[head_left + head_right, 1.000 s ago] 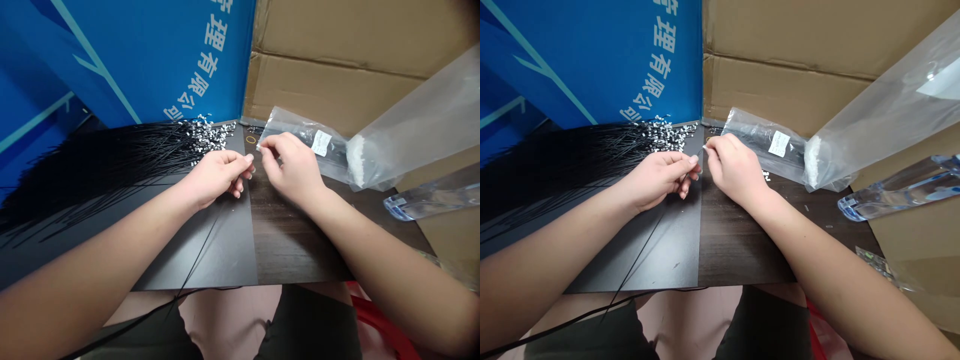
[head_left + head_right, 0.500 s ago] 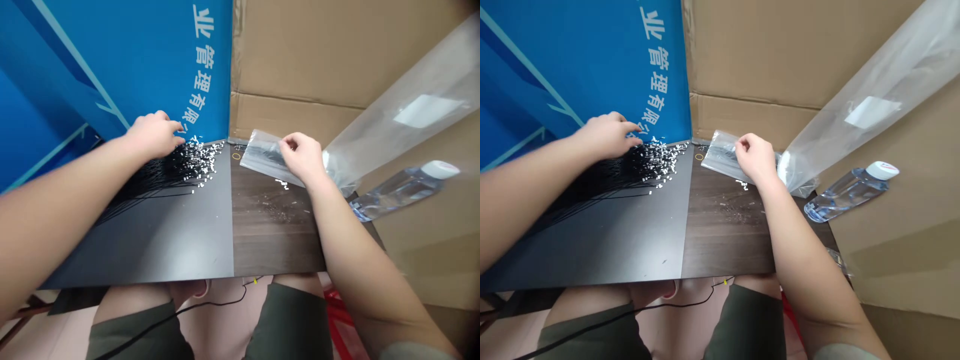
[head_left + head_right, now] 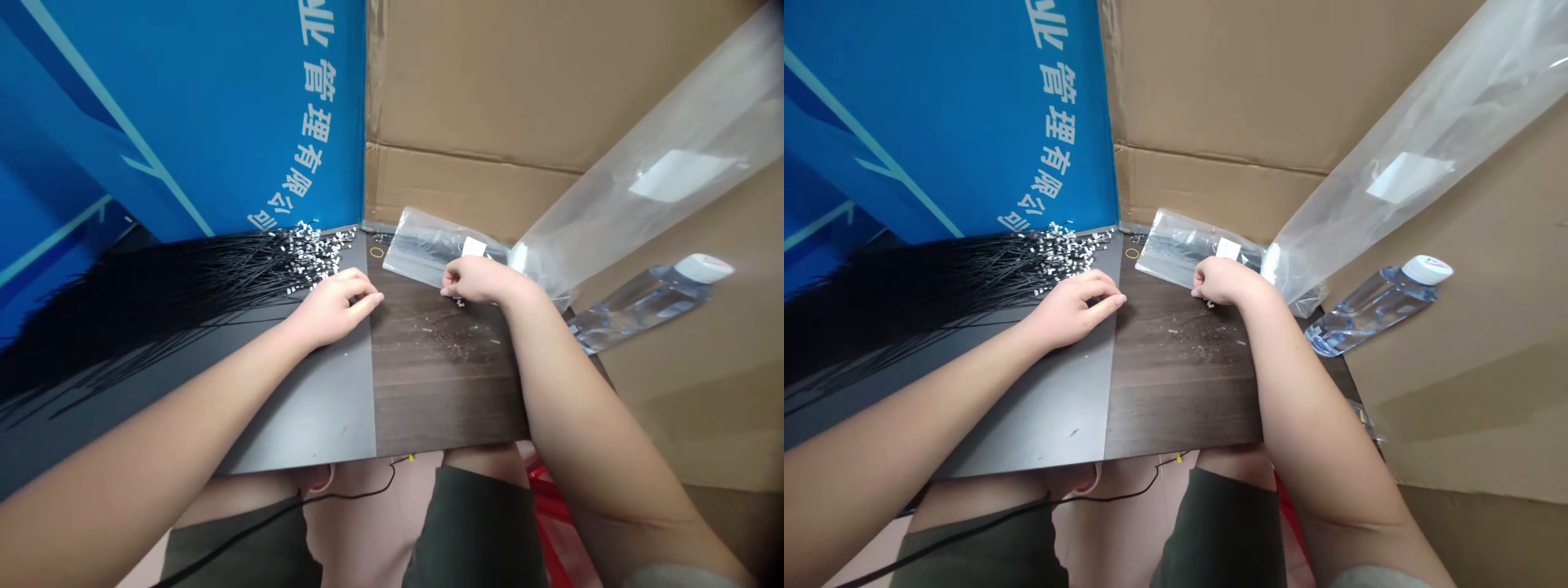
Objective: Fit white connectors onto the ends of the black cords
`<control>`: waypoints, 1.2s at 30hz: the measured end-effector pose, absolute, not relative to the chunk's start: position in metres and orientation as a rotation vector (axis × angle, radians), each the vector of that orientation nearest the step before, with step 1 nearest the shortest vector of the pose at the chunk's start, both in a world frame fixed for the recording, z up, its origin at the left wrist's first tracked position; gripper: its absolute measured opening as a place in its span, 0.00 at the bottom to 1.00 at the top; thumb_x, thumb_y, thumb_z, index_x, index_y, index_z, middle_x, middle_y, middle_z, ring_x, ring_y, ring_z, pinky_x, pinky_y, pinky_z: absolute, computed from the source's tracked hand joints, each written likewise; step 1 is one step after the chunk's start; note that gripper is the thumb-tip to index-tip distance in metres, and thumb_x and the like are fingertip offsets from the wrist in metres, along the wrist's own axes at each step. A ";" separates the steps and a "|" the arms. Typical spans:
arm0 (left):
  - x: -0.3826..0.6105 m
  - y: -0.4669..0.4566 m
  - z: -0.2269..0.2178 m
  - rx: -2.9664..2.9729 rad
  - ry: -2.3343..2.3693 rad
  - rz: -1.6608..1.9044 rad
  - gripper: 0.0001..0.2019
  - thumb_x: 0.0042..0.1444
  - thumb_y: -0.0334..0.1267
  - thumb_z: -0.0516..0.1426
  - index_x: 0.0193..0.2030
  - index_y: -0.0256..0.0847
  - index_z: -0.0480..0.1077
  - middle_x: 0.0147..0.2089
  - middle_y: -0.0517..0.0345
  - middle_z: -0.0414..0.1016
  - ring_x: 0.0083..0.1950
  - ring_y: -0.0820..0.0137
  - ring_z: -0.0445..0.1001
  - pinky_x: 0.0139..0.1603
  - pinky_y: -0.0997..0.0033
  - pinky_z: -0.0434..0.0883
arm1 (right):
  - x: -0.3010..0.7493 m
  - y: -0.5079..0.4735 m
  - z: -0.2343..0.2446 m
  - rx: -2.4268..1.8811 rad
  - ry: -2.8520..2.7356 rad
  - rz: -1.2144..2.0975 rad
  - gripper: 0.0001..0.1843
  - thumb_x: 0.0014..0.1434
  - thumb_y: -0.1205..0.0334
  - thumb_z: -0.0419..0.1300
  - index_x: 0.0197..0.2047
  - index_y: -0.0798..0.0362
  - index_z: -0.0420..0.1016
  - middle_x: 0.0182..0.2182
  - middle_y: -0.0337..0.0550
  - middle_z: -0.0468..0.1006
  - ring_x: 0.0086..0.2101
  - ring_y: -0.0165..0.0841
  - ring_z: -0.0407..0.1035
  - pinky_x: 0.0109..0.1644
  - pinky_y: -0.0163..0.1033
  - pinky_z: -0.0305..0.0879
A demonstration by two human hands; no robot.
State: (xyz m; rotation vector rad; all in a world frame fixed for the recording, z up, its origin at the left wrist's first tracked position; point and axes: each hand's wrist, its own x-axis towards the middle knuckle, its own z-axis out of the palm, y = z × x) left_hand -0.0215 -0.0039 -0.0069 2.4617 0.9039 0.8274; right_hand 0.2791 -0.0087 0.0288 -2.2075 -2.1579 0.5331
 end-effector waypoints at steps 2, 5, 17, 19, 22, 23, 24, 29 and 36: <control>-0.022 -0.001 -0.005 2.377 0.938 0.872 0.16 0.70 0.48 0.59 0.37 0.41 0.81 0.46 0.51 0.82 0.49 0.62 0.80 0.57 0.58 0.73 | 0.279 -0.008 0.027 -2.212 -2.158 0.525 0.06 0.62 0.66 0.67 0.32 0.50 0.78 0.36 0.44 0.85 0.36 0.38 0.75 0.39 0.42 0.63; -0.021 -0.001 -0.004 2.306 0.954 0.898 0.15 0.68 0.48 0.60 0.36 0.41 0.81 0.44 0.52 0.82 0.47 0.62 0.79 0.56 0.57 0.73 | 0.276 -0.008 0.027 -2.205 -2.170 0.507 0.07 0.63 0.67 0.65 0.32 0.50 0.75 0.35 0.45 0.84 0.35 0.38 0.73 0.38 0.42 0.62; -0.010 -0.006 -0.008 1.231 0.824 0.847 0.12 0.67 0.42 0.66 0.38 0.33 0.78 0.32 0.53 0.82 0.31 0.73 0.80 0.34 0.73 0.76 | 0.178 -0.030 0.002 -1.353 -1.955 0.501 0.03 0.67 0.62 0.60 0.40 0.49 0.74 0.37 0.42 0.78 0.38 0.36 0.70 0.45 0.43 0.65; -0.014 -0.004 -0.007 1.092 0.795 0.845 0.10 0.65 0.38 0.68 0.38 0.31 0.79 0.32 0.51 0.82 0.31 0.73 0.81 0.37 0.73 0.78 | 0.175 -0.029 -0.004 -1.318 -1.919 0.466 0.02 0.66 0.62 0.61 0.40 0.49 0.74 0.38 0.42 0.78 0.39 0.36 0.71 0.46 0.43 0.66; -0.020 0.000 -0.007 0.953 0.726 0.805 0.08 0.64 0.35 0.69 0.39 0.30 0.81 0.34 0.48 0.83 0.33 0.73 0.83 0.41 0.72 0.81 | 0.177 -0.026 -0.007 -1.307 -1.812 0.595 0.06 0.66 0.56 0.65 0.41 0.47 0.74 0.35 0.39 0.77 0.36 0.35 0.69 0.44 0.42 0.66; -0.021 0.002 -0.006 0.919 0.707 0.793 0.07 0.63 0.33 0.70 0.39 0.30 0.81 0.34 0.48 0.84 0.33 0.72 0.83 0.42 0.71 0.81 | 0.178 -0.025 -0.007 -1.302 -1.763 0.660 0.10 0.65 0.52 0.67 0.42 0.47 0.73 0.34 0.38 0.76 0.35 0.35 0.69 0.43 0.42 0.66; -0.023 0.004 -0.006 0.890 0.695 0.784 0.06 0.62 0.32 0.70 0.39 0.30 0.81 0.34 0.48 0.84 0.33 0.72 0.83 0.42 0.71 0.81 | 0.180 -0.024 -0.007 -1.291 -1.716 0.728 0.15 0.62 0.48 0.70 0.42 0.47 0.73 0.34 0.37 0.76 0.34 0.34 0.68 0.42 0.42 0.66; -0.022 0.005 -0.007 0.897 0.709 0.798 0.07 0.66 0.30 0.67 0.36 0.31 0.78 0.34 0.50 0.82 0.31 0.74 0.81 0.39 0.72 0.81 | 0.191 -0.003 -0.001 -1.301 -1.713 0.829 0.24 0.55 0.40 0.75 0.41 0.50 0.76 0.34 0.39 0.78 0.34 0.34 0.69 0.41 0.41 0.66; -0.015 -0.003 -0.008 1.058 0.776 0.827 0.07 0.70 0.27 0.61 0.38 0.33 0.72 0.36 0.51 0.83 0.29 0.73 0.81 0.34 0.71 0.79 | 0.186 0.085 0.013 -1.871 -2.183 -0.114 0.17 0.72 0.59 0.57 0.51 0.57 0.86 0.53 0.60 0.83 0.54 0.50 0.72 0.61 0.52 0.64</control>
